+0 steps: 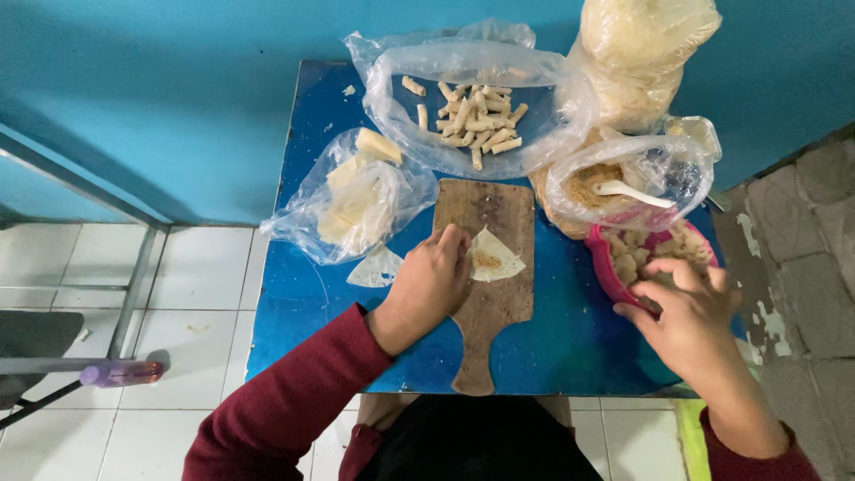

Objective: The person places a flat dough sheet on a wooden board, spoons brown powder onto it, and folds the sheet over into a triangle, pressing the edges together. The folded pieces are set into a pink bowl, with finished folded pieces accumulating in a plastic bag on the table.

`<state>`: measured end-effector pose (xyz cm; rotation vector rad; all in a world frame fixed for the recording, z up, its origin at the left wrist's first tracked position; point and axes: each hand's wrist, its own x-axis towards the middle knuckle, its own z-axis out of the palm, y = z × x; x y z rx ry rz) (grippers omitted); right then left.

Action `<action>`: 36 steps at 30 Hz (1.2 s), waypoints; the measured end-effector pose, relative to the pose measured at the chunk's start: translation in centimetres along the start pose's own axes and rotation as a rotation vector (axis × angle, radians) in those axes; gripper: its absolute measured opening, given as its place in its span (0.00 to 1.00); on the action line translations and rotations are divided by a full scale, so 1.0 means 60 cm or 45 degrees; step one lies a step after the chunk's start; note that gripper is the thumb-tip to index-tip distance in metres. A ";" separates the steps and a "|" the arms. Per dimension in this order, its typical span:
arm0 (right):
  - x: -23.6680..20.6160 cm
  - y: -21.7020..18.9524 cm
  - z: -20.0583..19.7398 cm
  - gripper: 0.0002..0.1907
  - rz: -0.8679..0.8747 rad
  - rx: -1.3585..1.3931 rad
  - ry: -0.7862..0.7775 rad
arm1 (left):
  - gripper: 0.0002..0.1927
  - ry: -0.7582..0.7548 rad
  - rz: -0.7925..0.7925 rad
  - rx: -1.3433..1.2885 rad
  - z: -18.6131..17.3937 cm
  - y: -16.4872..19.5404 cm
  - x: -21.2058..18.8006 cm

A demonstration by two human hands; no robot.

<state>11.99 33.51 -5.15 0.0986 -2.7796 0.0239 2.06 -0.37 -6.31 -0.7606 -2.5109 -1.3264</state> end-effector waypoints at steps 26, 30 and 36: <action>0.146 -0.206 0.039 0.31 -0.616 -0.081 0.037 | 0.14 0.012 -0.019 -0.074 -0.003 0.009 -0.006; 0.141 -0.198 0.038 0.29 -0.633 -0.260 -0.071 | 0.13 0.015 -0.027 -0.078 0.002 0.008 -0.009; 0.142 -0.180 0.016 0.16 -0.583 -0.280 -0.064 | 0.14 -0.004 -0.050 -0.062 0.003 0.010 -0.010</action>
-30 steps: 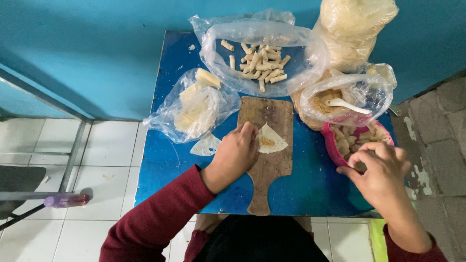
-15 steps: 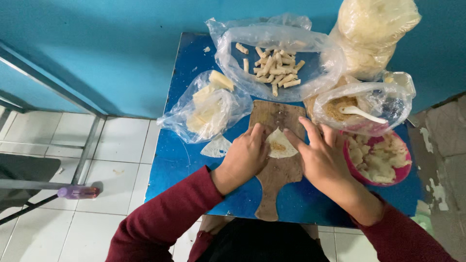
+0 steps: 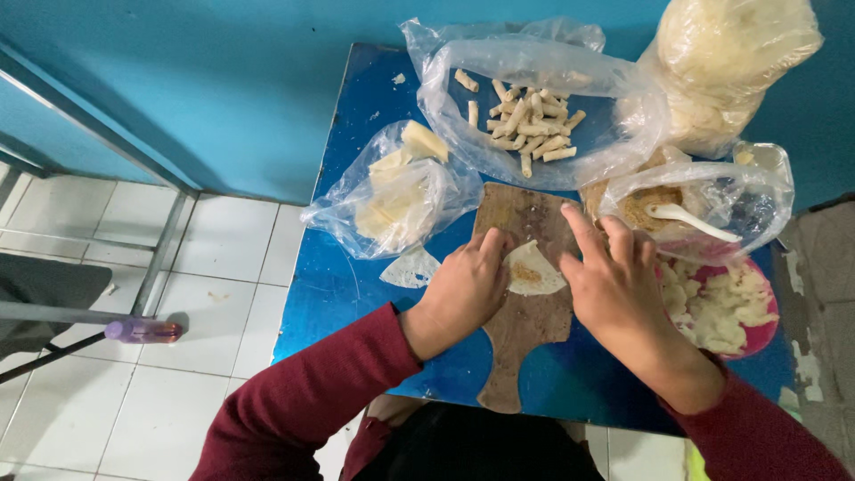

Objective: The person places a flat dough sheet on a wooden board, spoons brown powder onto it, and folds the sheet over into a triangle, pressing the edges together. The folded pieces are set into a pink bowl, with finished folded pieces accumulating in a plastic bag on the table.

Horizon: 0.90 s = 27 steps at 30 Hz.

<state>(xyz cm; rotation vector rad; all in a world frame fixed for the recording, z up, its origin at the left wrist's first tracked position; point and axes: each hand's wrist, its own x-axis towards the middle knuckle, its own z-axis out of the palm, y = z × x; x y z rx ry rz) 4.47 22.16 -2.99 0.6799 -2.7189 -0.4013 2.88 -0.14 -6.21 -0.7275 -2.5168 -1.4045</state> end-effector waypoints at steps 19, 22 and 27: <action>0.004 -0.009 0.014 0.33 0.073 0.387 0.106 | 0.13 -0.013 0.004 0.079 0.008 -0.011 0.003; 0.010 -0.011 0.020 0.38 -0.049 0.322 0.086 | 0.13 -0.001 0.038 0.054 0.008 -0.013 0.002; 0.014 -0.004 0.026 0.35 0.032 -0.160 0.107 | 0.14 0.008 0.050 0.033 0.008 -0.013 0.001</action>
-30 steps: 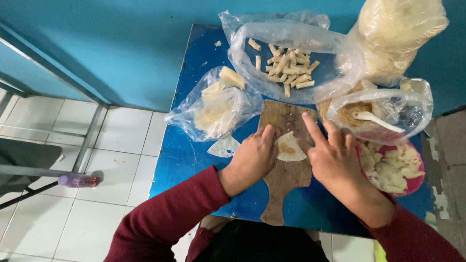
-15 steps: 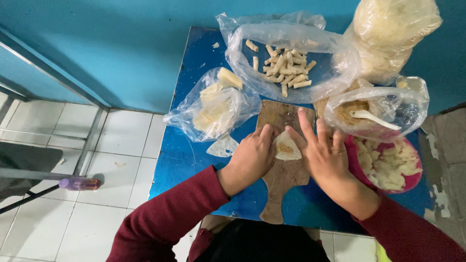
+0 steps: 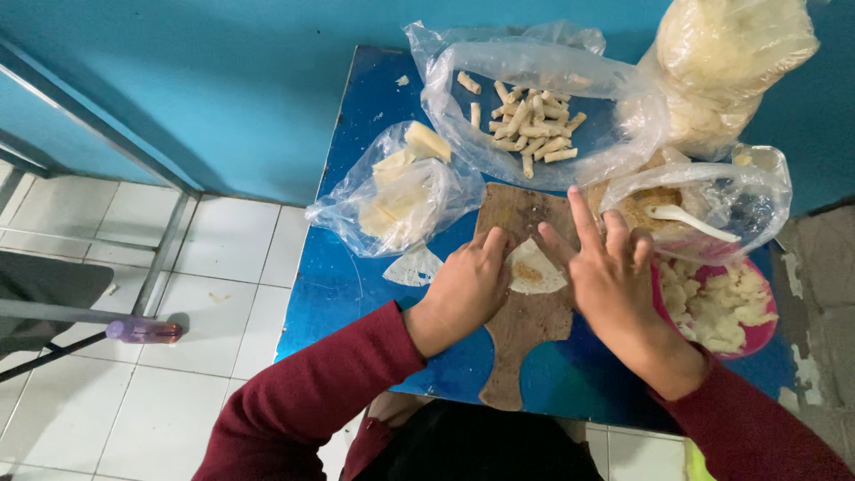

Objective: The person places a flat dough sheet on a wooden board, spoons brown powder onto it, and folds the sheet over into a triangle, pressing the edges together. The folded pieces are set into a pink bowl, with finished folded pieces accumulating in a plastic bag on the table.

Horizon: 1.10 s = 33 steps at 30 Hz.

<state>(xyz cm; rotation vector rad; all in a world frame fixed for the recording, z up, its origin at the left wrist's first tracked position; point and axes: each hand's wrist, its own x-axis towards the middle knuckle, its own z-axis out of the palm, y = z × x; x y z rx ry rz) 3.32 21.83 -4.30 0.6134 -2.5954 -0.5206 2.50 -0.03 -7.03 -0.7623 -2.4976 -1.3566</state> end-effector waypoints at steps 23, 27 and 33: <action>-0.024 0.005 -0.030 0.29 -0.058 0.216 0.055 | 0.13 -0.003 -0.025 -0.034 -0.011 0.009 0.002; -0.048 -0.001 -0.031 0.38 -0.171 -0.165 0.026 | 0.14 0.002 -0.036 -0.028 -0.010 0.007 0.001; -0.057 0.008 -0.034 0.19 0.017 0.229 0.037 | 0.14 -0.006 -0.054 -0.014 -0.006 0.005 0.003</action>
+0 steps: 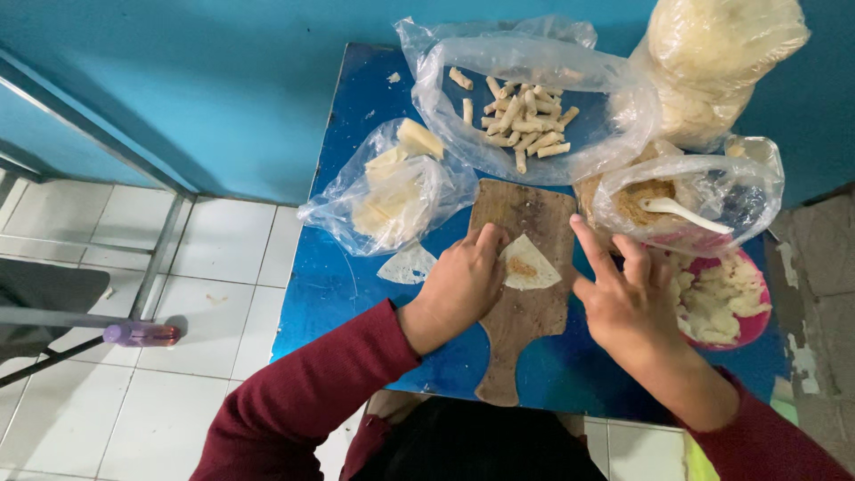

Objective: The person places a flat dough sheet on a wooden board, spoons brown powder onto it, and folds the sheet over into a triangle, pressing the edges together. The folded pieces are set into a pink bowl, with finished folded pieces accumulating in a plastic bag on the table.

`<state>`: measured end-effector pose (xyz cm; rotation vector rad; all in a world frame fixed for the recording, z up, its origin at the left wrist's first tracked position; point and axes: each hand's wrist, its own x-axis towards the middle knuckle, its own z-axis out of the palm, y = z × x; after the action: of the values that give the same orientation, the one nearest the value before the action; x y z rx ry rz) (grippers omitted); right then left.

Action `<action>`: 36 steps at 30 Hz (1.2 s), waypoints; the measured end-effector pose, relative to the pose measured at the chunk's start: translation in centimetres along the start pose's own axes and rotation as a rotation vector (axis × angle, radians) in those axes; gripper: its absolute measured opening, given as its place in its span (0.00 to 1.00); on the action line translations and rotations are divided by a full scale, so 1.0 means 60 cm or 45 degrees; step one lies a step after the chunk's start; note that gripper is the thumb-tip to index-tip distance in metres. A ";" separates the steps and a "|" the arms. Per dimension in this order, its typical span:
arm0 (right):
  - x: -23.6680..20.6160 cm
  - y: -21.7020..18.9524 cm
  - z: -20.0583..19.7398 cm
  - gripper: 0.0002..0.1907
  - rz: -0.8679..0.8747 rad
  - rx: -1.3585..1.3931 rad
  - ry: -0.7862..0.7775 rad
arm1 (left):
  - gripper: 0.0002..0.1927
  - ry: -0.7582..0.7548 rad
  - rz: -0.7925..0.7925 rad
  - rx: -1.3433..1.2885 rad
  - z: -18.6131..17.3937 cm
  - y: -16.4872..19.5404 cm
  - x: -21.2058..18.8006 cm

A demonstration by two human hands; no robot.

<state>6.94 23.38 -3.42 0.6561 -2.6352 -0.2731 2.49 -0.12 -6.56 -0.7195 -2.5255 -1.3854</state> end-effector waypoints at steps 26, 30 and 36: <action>0.022 -0.011 0.039 0.06 0.317 0.685 0.071 | 0.12 0.073 0.108 0.011 0.003 0.005 0.002; 0.022 -0.015 0.048 0.05 0.278 0.788 0.145 | 0.13 0.021 0.083 -0.069 0.000 0.012 0.001; 0.029 -0.030 0.034 0.10 0.484 1.179 0.049 | 0.12 0.015 0.134 -0.117 -0.003 0.022 -0.008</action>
<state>5.40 21.17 -5.17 0.3732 -2.6784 1.1026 3.52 0.14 -5.65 -0.8449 -2.3911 -1.4727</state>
